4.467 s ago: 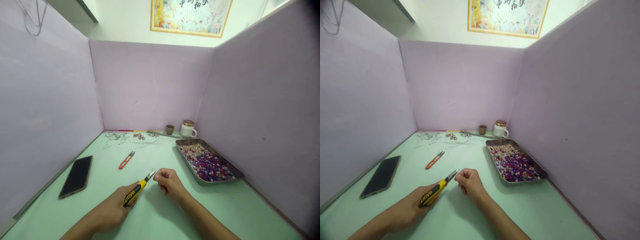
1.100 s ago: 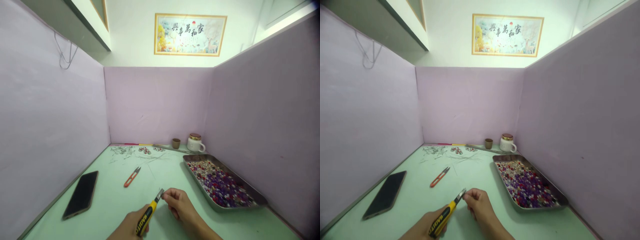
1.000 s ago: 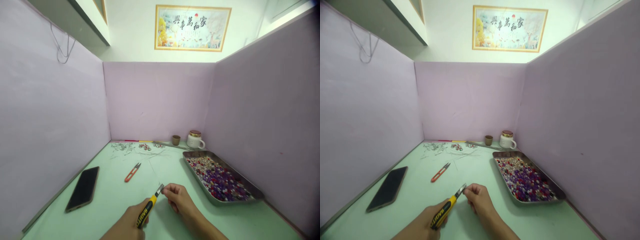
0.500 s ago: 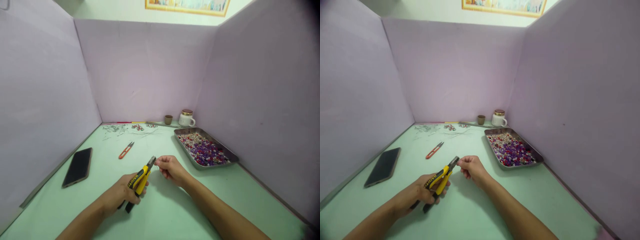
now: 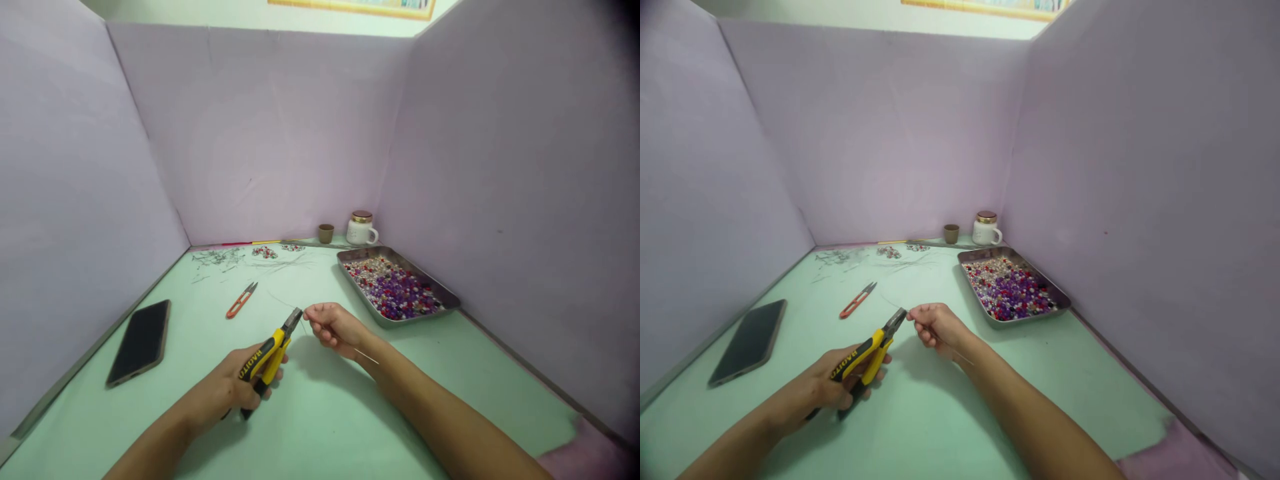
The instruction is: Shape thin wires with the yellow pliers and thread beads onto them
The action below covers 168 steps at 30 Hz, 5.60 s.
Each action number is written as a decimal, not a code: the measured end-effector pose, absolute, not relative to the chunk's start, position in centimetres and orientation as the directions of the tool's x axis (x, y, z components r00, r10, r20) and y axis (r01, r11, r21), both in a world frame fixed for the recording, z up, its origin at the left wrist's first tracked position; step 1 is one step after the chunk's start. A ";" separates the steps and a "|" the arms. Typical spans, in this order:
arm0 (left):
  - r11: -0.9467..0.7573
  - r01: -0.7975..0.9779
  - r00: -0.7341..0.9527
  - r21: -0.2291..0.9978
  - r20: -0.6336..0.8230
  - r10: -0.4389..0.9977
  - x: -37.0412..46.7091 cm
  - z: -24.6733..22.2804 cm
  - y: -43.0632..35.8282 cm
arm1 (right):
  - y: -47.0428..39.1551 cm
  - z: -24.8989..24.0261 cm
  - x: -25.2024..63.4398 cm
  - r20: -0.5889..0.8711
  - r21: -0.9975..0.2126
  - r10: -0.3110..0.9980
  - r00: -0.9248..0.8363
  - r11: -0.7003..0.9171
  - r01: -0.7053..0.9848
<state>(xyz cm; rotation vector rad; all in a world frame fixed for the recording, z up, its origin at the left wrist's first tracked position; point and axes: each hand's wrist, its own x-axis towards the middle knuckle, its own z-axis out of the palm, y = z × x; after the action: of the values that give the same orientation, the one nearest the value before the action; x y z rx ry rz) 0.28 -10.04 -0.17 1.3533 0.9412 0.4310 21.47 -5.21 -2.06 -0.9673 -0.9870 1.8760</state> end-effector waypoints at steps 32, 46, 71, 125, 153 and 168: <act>-0.166 0.544 0.520 0.823 -0.176 0.836 0.8 0.2 -10.6 | -5.6 -2.1 20.8 -0.207 -0.963 0.946 -0.251 -0.242 -0.118; -0.268 0.668 0.421 0.694 -0.055 0.906 1.1 -1.1 -10.8 | -5.1 -3.3 20.7 -0.107 -0.992 0.966 -0.237 -0.119 -0.040; -0.247 0.832 0.291 0.497 -0.013 0.957 0.3 -0.7 -10.0 | -4.7 -3.4 21.4 -0.065 -0.983 0.980 -0.189 -0.030 0.182; -0.253 0.831 0.243 0.495 0.087 0.966 -1.2 -1.0 -8.8 | -4.6 -2.0 22.5 0.001 -0.970 0.993 -0.116 0.030 0.241; -0.232 0.916 0.195 0.328 0.144 0.970 -0.7 -1.5 -9.2 | -4.8 -2.1 22.2 0.047 -0.964 0.987 -0.153 0.085 0.251; 0.463 -0.316 0.792 0.829 -0.039 0.610 -1.8 -0.3 -9.9 | -3.8 -3.3 22.6 0.085 -0.989 0.967 -0.241 0.111 0.095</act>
<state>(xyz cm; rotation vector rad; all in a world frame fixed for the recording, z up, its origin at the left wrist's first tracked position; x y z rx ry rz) -1.79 -9.93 -0.30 0.9284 0.3542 0.5833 22.64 -3.80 -3.27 -1.0912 -1.5105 1.2520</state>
